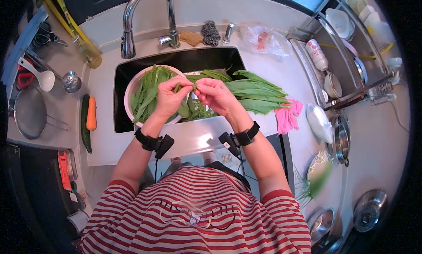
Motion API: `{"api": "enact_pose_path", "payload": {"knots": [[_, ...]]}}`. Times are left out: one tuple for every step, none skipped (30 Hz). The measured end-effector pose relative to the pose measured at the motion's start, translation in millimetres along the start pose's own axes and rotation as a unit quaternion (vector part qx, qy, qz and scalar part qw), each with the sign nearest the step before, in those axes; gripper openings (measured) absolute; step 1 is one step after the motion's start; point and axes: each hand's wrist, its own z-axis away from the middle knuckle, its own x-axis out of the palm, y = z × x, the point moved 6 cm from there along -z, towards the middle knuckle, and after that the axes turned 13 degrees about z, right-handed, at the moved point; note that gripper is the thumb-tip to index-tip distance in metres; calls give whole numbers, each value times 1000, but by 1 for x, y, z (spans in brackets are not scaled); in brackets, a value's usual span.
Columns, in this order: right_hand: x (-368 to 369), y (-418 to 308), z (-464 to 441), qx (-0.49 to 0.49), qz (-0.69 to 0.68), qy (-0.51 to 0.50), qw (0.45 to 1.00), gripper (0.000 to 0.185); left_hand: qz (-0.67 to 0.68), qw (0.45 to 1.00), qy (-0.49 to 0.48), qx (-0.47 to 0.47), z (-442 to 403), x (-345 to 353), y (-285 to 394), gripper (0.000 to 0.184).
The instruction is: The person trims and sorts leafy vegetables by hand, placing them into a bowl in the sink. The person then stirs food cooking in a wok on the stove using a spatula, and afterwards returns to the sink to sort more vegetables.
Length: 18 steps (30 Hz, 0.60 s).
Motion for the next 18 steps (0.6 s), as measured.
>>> {"api": "enact_pose_path", "payload": {"knots": [[4,-2,-5,-14,23,6,1000,10,-3,1000,14,5,0,-3,7,5],[7,-4,-8,-28,46,12,998,10,-4,1000,16,8,2,-6,7,5],[9,-6,-12,-31,109,33,993,10,13,999,47,-2,5,-12,5,4],[9,-4,-16,-31,110,31,993,10,29,996,77,-13,7,-18,2,3],[8,-1,-20,-45,167,36,984,10,29,996,78,-12,9,-21,0,3],[8,1,-22,-59,222,41,972,11,42,991,119,-36,11,-28,-3,3],[10,3,-21,-44,274,64,959,12,56,984,160,-60,14,-36,-6,3],[2,14,-23,-44,272,66,959,12,59,978,189,-63,14,-47,-5,4],[-16,33,-27,-43,438,77,895,13,62,972,216,-67,11,-60,-1,5],[-33,47,-28,-37,591,92,800,13,126,950,274,-78,11,-77,-2,4],[-45,56,-23,-25,695,97,712,12,83,950,299,-24,6,-87,18,3],[-56,65,-16,-6,786,101,610,13,32,951,306,22,2,-111,26,4],[-75,78,-13,57,811,101,574,15,111,944,309,27,3,-125,40,7],[-83,79,-7,66,808,112,574,15,77,934,340,75,7,-152,54,8],[-91,79,1,79,833,138,530,14,11,900,417,123,13,-177,70,5],[-99,79,9,93,855,161,484,12,30,903,399,153,17,-213,82,4],[-109,82,14,79,851,187,484,10,23,881,440,173,27,-243,94,5],[-116,81,18,89,846,197,487,10,16,848,493,196,35,-247,111,5]]}}
